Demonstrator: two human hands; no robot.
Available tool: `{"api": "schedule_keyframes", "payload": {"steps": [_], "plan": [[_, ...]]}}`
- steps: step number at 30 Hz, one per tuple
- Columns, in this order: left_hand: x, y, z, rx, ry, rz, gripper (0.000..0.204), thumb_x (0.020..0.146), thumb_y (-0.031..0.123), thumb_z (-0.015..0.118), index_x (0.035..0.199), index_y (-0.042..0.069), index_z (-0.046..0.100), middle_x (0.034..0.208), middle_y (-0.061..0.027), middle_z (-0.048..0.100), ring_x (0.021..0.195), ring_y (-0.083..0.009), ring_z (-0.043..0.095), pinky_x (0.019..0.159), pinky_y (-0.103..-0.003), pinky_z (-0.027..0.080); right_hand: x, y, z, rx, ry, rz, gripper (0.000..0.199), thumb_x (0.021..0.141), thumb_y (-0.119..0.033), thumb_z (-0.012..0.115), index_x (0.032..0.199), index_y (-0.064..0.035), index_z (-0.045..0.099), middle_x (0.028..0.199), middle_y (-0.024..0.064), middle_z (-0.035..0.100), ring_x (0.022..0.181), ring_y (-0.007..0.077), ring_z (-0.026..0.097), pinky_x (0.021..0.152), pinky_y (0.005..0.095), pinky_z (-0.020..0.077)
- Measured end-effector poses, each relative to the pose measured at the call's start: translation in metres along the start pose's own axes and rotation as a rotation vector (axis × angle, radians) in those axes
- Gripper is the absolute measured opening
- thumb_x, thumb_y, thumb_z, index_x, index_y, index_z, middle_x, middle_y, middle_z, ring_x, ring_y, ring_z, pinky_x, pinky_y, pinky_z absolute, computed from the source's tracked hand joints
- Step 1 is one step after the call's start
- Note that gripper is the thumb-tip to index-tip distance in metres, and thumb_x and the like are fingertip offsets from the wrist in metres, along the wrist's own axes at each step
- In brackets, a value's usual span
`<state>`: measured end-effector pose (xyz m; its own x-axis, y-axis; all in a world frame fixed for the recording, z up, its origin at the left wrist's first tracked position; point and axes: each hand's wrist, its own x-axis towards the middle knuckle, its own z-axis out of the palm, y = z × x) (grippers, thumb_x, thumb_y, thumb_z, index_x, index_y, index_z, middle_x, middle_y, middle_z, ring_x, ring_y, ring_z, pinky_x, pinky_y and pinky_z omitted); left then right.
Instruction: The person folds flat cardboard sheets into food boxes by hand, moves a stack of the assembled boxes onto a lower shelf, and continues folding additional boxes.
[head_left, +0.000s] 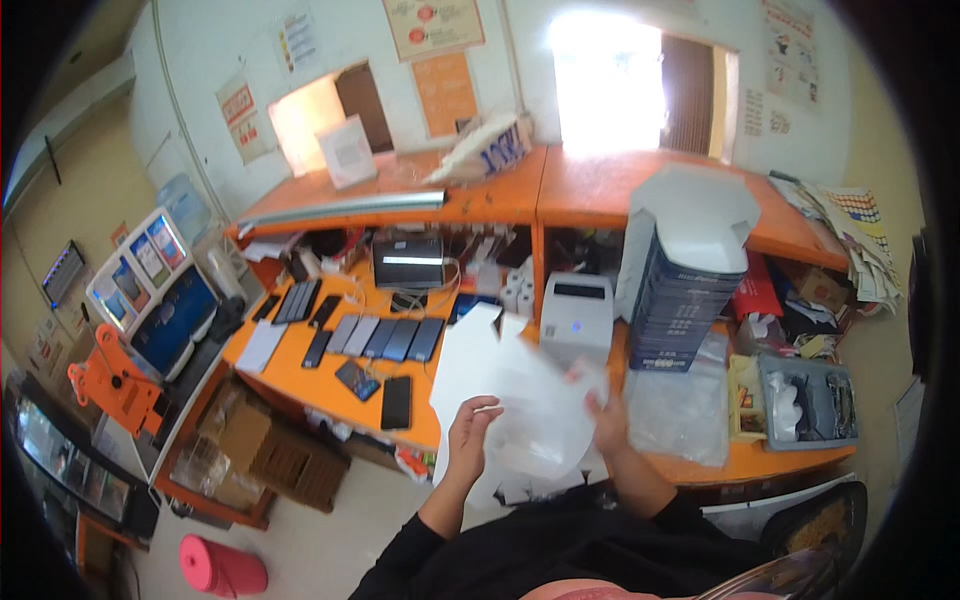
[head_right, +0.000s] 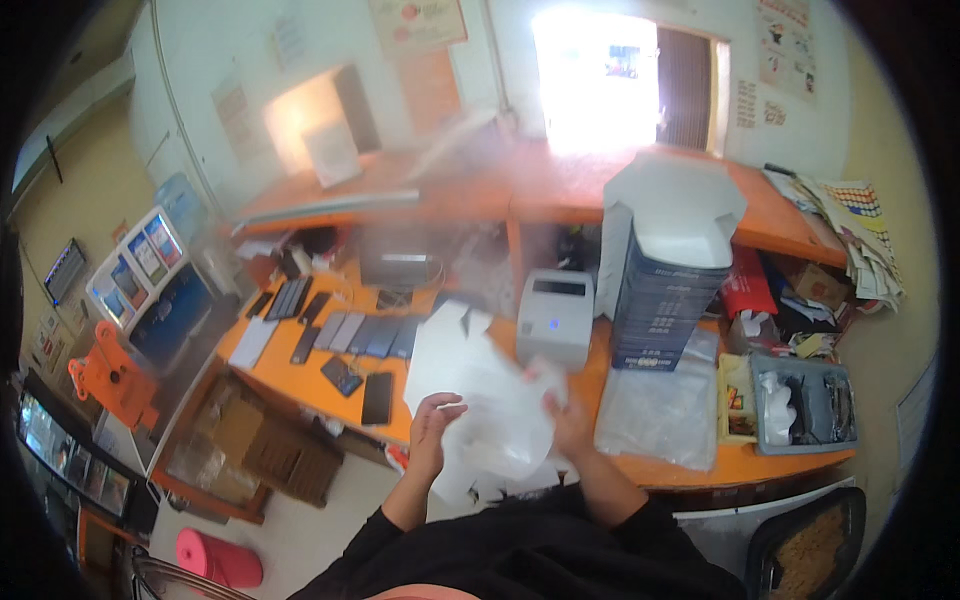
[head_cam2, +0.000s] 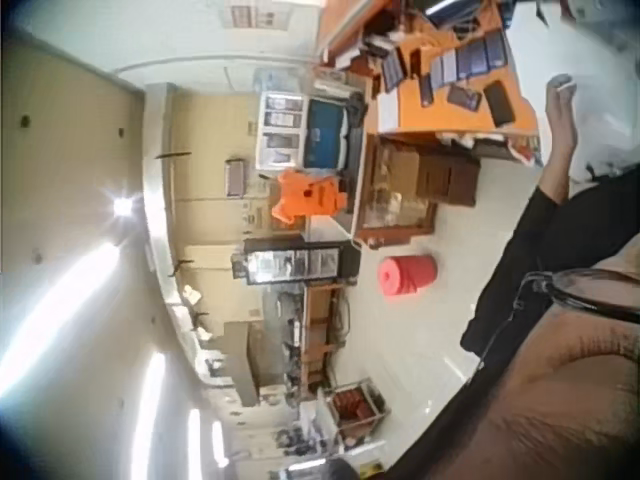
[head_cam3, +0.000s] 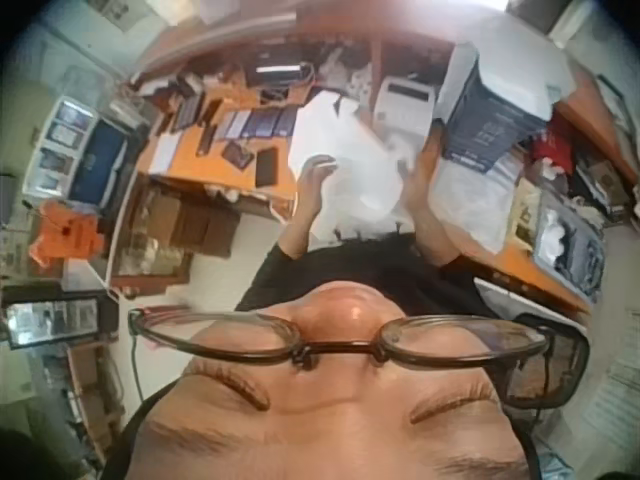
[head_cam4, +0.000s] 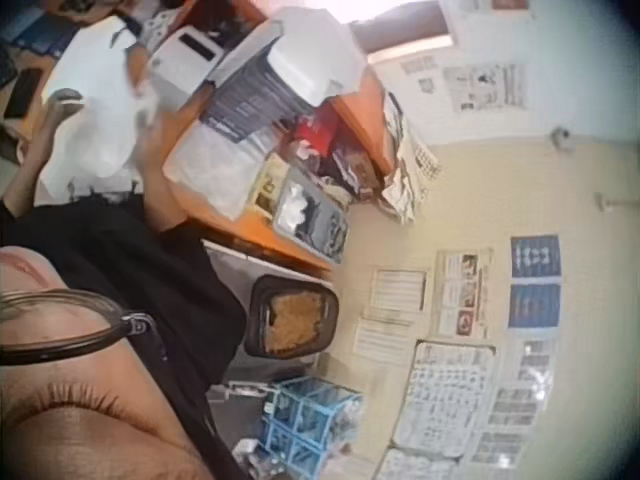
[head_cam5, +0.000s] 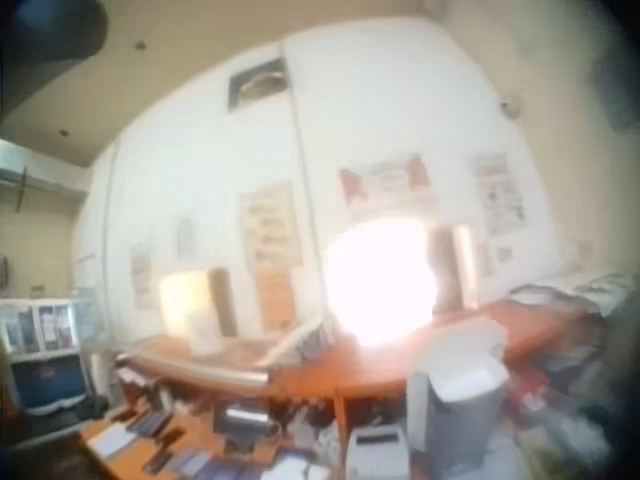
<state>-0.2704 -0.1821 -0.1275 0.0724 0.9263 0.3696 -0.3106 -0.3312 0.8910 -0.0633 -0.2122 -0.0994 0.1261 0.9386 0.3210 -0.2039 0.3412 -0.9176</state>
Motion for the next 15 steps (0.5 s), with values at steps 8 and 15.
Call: {"api": "schedule_keyframes", "payload": {"steps": [8,15], "plan": [[0.004,-0.016,0.010,-0.338,0.139,-0.427,0.027,0.092,0.020,0.044,0.109,-0.001,0.049,0.096,-0.0110,0.057,0.090,-0.0204,0.059,0.082,-0.033,0.048,-0.038,0.009,0.025,-0.317,-0.418,-0.489,0.042,0.090,-0.029,0.052,0.122,-0.0019,0.052,0.116,0.0169,0.051,0.109,0.0326,0.049,0.094,0.0405,0.0378],[0.022,-0.009,0.030,-0.465,-0.051,-0.351,0.029,0.094,0.015,0.043,0.114,-0.005,0.046,0.106,-0.0135,0.058,0.099,-0.0228,0.058,0.090,-0.037,0.046,-0.020,0.008,0.021,-0.609,-0.218,-0.741,0.043,0.091,-0.031,0.053,0.124,-0.0041,0.051,0.115,0.0163,0.048,0.108,0.0326,0.049,0.093,0.0369,0.0395]]}}
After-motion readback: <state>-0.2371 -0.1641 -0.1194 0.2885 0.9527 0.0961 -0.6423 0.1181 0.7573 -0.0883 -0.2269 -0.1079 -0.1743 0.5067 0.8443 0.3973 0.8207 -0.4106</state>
